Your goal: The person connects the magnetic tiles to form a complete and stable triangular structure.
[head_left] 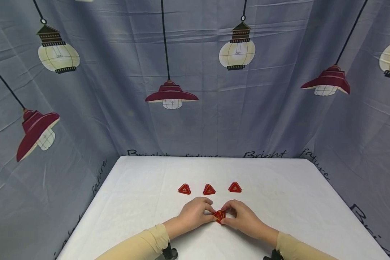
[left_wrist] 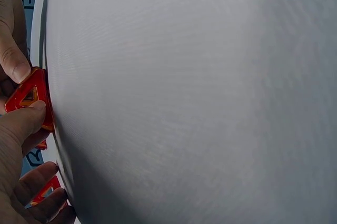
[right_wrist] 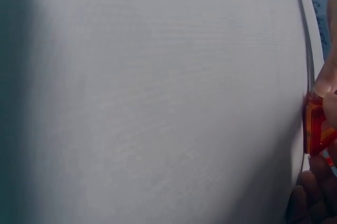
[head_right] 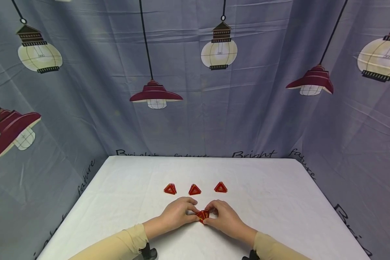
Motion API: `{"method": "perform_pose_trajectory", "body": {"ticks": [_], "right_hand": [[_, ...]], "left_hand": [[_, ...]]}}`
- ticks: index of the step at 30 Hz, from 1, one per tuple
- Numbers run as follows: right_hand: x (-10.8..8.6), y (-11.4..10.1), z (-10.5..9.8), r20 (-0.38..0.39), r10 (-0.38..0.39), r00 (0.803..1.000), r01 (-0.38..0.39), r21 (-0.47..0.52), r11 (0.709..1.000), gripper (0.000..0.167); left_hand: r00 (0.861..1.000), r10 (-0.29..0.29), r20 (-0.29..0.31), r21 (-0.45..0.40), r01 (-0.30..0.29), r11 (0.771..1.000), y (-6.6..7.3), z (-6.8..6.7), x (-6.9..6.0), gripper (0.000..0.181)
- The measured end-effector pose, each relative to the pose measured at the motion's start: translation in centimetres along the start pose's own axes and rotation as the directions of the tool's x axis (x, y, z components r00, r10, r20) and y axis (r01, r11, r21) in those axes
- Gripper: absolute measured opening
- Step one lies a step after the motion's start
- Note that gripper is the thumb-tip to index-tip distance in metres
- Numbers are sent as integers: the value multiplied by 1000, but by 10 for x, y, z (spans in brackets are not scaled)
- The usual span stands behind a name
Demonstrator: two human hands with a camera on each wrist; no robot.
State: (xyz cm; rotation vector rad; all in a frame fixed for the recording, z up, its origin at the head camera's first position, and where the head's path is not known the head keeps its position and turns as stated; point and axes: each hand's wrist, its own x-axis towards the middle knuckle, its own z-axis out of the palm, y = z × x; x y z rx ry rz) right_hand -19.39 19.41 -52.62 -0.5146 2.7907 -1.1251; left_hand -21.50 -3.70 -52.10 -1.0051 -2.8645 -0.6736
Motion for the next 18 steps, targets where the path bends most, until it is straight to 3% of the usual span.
{"method": "perform_pose_trajectory", "body": {"ticks": [12, 18], "right_hand": [[-4, 0, 0, -6, -14, 1000, 13, -182, 983, 43], [-6, -1, -2, -12, -15, 1000, 12, -205, 979, 47]], "left_hand": [[1000, 28, -4, 15, -28, 999, 0, -1, -2, 19], [1000, 12, 10, 15, -12, 1000, 2, -3, -2, 19]]}}
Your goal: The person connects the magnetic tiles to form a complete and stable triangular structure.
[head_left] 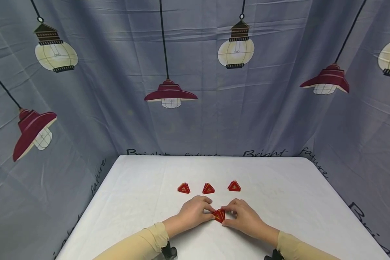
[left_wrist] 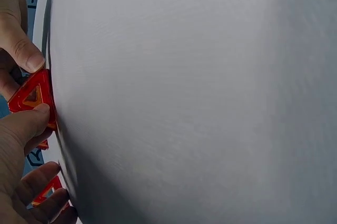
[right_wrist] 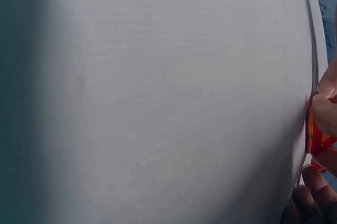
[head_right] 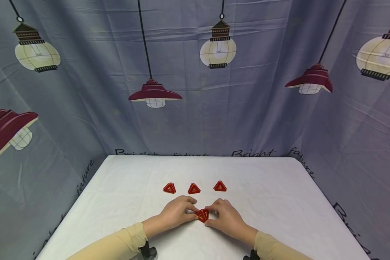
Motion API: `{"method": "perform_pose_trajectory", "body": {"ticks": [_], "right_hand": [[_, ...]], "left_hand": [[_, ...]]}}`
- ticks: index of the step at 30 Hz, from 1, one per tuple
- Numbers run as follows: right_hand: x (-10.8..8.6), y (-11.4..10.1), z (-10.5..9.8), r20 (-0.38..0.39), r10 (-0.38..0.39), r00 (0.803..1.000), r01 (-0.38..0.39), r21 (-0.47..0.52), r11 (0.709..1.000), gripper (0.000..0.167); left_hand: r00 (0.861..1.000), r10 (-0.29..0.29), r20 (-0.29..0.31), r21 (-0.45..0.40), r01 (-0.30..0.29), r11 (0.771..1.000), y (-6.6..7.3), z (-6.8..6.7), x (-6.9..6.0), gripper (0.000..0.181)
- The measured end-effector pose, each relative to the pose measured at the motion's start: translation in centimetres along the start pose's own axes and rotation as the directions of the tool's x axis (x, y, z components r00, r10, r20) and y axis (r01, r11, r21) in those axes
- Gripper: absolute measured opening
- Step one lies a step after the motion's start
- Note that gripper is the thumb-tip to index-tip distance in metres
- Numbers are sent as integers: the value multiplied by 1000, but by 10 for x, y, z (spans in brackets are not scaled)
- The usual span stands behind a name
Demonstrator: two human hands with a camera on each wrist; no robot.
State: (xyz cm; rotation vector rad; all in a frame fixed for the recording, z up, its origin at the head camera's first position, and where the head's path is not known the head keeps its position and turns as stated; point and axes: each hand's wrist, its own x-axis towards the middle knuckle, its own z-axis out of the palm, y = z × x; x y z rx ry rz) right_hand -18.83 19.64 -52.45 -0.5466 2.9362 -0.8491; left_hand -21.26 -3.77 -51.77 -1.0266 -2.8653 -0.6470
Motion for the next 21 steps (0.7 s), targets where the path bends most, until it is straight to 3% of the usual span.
{"method": "perform_pose_trajectory", "body": {"ticks": [6, 12, 21], "right_hand": [[-1, 3, -3, 23, 5, 1000, -6, 27, 1000, 49], [-6, 13, -10, 17, 46, 999, -46, 25, 999, 46], [-15, 45, -27, -63, 140, 988, -138, 37, 990, 49]], "left_hand": [[1000, 15, -1, 45, -15, 999, 3, 1, 4, 19], [999, 36, 5, 90, -36, 995, 15, 6, 17, 20], [999, -19, 38, -15, 19, 1000, 41, 24, 49, 21]]}}
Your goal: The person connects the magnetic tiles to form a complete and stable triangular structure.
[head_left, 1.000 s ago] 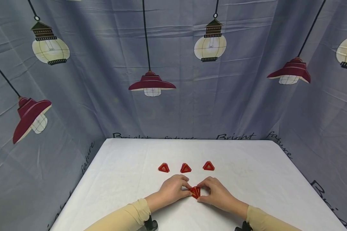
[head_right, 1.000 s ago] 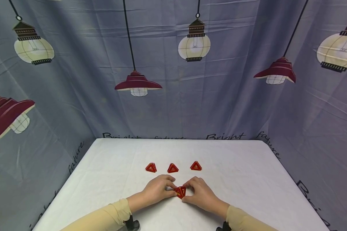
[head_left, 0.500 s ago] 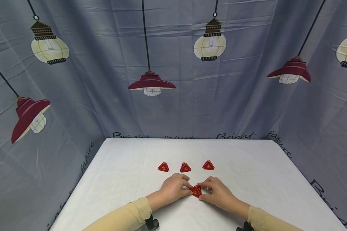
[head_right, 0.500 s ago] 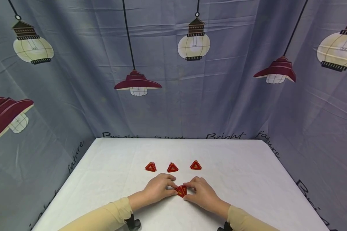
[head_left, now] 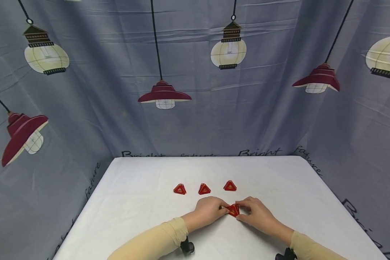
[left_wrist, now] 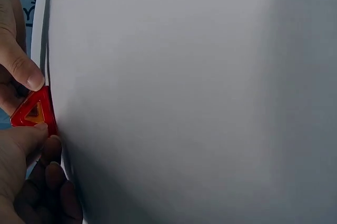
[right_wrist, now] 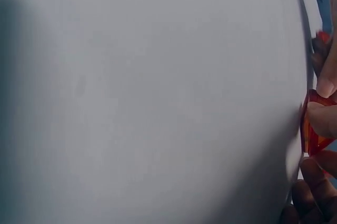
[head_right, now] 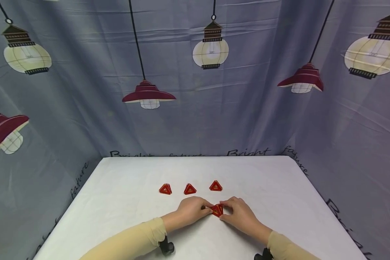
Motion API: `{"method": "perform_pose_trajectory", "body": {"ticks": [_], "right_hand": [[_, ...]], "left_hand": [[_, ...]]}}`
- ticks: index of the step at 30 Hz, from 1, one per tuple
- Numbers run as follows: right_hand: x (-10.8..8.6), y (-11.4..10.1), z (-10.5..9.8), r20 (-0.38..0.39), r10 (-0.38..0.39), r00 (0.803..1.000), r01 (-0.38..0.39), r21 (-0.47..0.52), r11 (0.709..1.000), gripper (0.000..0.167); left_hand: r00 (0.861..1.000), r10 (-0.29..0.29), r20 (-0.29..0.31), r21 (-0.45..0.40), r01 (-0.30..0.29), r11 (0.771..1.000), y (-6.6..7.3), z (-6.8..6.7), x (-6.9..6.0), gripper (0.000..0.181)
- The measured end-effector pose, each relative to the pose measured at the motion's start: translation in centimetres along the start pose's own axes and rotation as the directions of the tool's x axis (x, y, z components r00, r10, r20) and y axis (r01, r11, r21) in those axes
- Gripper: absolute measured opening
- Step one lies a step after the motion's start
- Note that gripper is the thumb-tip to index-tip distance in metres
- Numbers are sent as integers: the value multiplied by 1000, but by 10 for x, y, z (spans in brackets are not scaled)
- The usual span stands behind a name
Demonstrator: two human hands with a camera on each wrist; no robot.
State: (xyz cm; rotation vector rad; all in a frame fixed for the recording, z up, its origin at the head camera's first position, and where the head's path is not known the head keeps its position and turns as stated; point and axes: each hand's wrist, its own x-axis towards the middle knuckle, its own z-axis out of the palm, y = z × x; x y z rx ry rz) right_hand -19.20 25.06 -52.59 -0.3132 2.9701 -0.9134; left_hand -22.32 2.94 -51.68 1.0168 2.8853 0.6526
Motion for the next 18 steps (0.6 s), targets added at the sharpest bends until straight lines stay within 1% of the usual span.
{"method": "perform_pose_trajectory", "body": {"ticks": [4, 7, 10, 14, 18], "right_hand": [[1, 17, -10, -48, 33, 998, -33, 8, 999, 50], [2, 27, -15, -75, 52, 996, -52, 6, 999, 48], [2, 33, -22, -98, 52, 994, -52, 3, 999, 44], [7, 43, -30, -110, 46, 993, -45, 8, 999, 43], [14, 53, -35, -103, 51, 993, -49, 23, 999, 43]], "left_hand": [[1000, -10, -20, -31, 9, 999, 9, 9, 17, 21], [999, -45, -21, -47, 44, 998, 16, 15, 28, 21], [997, -80, -20, -55, 79, 995, 23, 20, 39, 23], [993, -118, -18, -69, 116, 991, 32, 25, 54, 26], [987, -157, -23, -67, 155, 986, 39, 30, 67, 28]]}}
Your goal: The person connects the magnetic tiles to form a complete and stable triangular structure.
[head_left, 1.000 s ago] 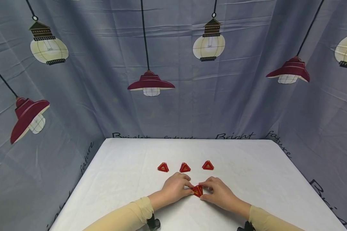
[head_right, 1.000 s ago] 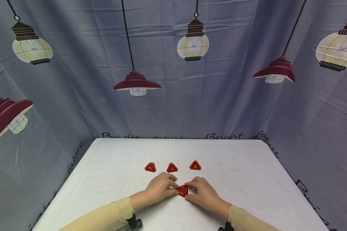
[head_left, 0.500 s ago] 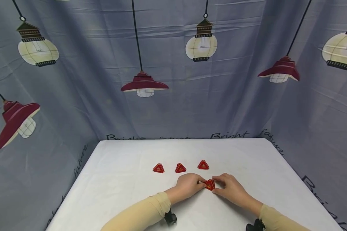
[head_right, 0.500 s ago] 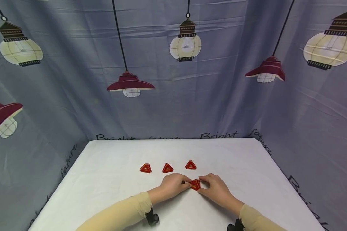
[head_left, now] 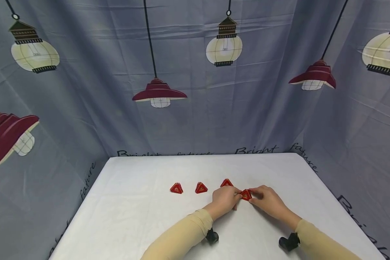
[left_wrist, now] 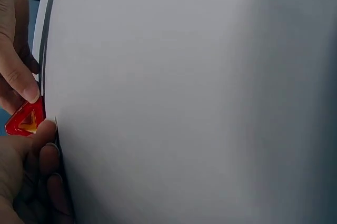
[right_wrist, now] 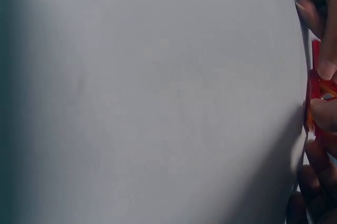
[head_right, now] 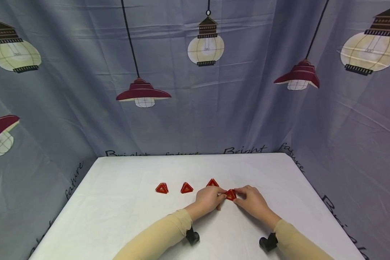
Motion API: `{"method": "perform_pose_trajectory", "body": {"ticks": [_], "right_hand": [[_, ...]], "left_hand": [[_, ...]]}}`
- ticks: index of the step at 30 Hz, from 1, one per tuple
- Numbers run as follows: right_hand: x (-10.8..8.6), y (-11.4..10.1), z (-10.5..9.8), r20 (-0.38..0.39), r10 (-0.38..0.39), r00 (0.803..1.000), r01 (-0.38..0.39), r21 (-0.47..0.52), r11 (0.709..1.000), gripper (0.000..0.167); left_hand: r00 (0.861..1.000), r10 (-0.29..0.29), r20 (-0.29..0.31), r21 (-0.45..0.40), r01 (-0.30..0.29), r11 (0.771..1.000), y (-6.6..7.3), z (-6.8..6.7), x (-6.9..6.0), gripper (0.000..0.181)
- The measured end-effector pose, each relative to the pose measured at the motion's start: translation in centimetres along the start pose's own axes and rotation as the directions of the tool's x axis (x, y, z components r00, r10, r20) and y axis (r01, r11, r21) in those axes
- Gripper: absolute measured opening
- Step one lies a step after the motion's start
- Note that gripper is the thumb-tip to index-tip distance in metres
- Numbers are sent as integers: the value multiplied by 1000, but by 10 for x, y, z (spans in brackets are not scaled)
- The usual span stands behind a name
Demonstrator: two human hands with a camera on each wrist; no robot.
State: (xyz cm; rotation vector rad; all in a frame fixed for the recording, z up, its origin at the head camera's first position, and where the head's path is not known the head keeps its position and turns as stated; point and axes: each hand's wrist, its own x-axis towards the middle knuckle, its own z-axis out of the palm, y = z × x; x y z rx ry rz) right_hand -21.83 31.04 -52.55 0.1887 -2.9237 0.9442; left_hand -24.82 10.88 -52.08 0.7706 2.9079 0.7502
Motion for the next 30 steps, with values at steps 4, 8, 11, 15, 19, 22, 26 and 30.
{"method": "perform_pose_trajectory", "body": {"ticks": [4, 8, 11, 15, 19, 22, 26, 30], "right_hand": [[7, 7, -4, 2, 12, 1000, -12, 13, 1000, 40], [15, 12, -5, -15, 11, 1000, -11, 11, 1000, 38], [19, 12, -5, -25, 16, 1000, -16, 0, 1000, 38], [21, 14, -5, -20, 21, 1000, -21, -16, 1000, 43], [18, 17, -9, -17, 37, 999, -38, -29, 999, 47], [12, 20, -15, -28, 45, 999, -46, -45, 998, 46], [3, 25, -23, -58, 24, 998, -28, -58, 998, 45], [-8, 31, -33, -97, 4, 995, -12, -77, 997, 44]], "left_hand": [[999, -46, 1, 23, 46, 999, 8, 5, 9, 27], [995, -95, 42, 46, 93, 995, 15, 5, 18, 31], [990, -123, 75, 72, 118, 990, 18, 2, 22, 37], [988, -122, 97, 98, 112, 989, 19, -1, 21, 46], [996, -61, 67, 47, 58, 997, 16, -6, 12, 45], [1000, 19, 22, -16, -19, 1000, 13, -20, 1, 40], [992, 119, -50, -50, -122, 991, 0, -51, -16, 39], [978, 166, -128, 14, -166, 986, -30, -84, -38, 42]]}}
